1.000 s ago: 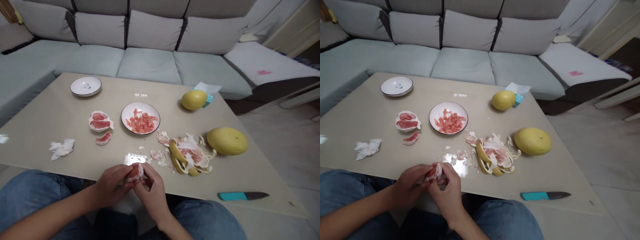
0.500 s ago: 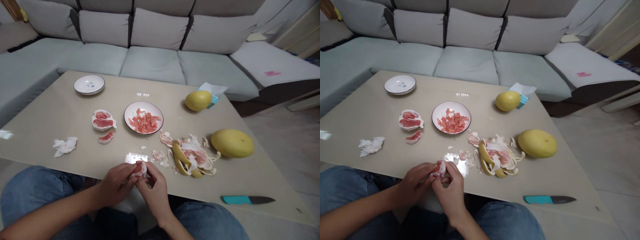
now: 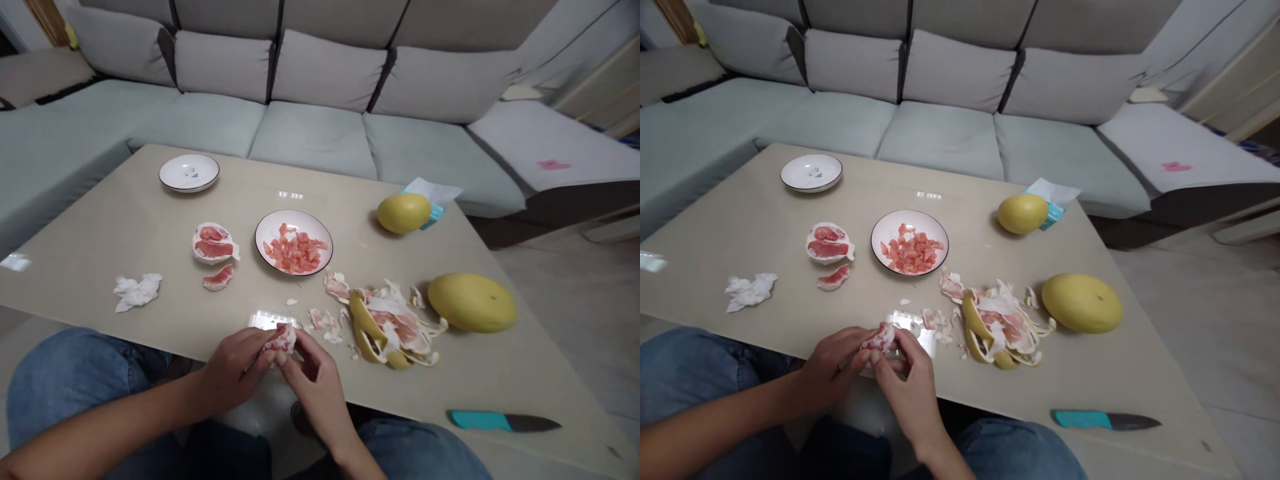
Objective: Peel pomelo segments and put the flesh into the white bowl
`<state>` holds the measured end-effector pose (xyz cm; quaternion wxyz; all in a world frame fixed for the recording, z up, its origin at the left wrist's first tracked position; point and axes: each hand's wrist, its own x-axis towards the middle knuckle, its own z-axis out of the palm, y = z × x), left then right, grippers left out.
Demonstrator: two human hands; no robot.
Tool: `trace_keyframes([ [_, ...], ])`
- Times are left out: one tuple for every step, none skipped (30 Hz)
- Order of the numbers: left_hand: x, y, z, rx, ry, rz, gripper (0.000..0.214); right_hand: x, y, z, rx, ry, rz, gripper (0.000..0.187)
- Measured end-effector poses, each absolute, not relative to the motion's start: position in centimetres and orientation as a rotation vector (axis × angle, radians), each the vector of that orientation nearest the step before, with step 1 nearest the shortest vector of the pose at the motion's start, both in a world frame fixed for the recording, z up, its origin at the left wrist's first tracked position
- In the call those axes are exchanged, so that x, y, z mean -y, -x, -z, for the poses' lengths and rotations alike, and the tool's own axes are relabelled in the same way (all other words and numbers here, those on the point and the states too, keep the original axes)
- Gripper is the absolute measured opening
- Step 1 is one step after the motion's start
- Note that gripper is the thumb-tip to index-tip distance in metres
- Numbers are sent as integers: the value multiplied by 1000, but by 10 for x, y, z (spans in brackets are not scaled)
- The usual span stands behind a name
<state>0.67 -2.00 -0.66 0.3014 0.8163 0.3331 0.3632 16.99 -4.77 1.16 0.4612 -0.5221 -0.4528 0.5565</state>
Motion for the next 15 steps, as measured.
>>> trace_keyframes([
  [20,-6,6,-890,-2152,-958,42,48,-170,-12,1114,1281,-1380,30],
  [20,-6,5,-895,-2144,-959,42,48,-170,-12,1114,1284,-1379,31],
  [20,-7,4,-898,-2141,-968,42,48,-169,-13,1115,1289,-1368,31],
  [20,-7,4,-901,-2143,-979,43,48,-168,-13,1119,1293,-1352,31],
  [20,-7,4,-900,-2152,-992,43,48,-166,-14,1125,1298,-1335,30],
  [20,-8,4,-896,-2162,-1003,44,48,-165,-14,1134,1302,-1320,28],
  [20,-8,4,-887,-2174,-1011,45,48,-164,-14,1143,1307,-1302,26],
  [20,-9,5,-878,-2185,-1015,45,49,-163,-14,1154,1314,-1279,25],
  [21,-9,5,-872,-2195,-1011,45,49,-162,-13,1169,1324,-1252,23],
  [21,-9,5,-869,-2202,-1002,44,49,-161,-12,1188,1335,-1217,21],
  [21,-10,6,-866,-2209,-995,44,49,-160,-11,1205,1345,-1179,20],
  [21,-10,6,-866,-2216,-987,44,49,-160,-10,1219,1356,-1143,19],
  [21,-10,6,-868,-2220,-977,44,49,-159,-10,1228,1369,-1115,20],
  [21,-11,7,-873,-2223,-965,44,49,-159,-9,1229,1383,-1095,21],
  [21,-11,7,-875,-2228,-954,44,48,-158,-9,1219,1398,-1084,22],
])
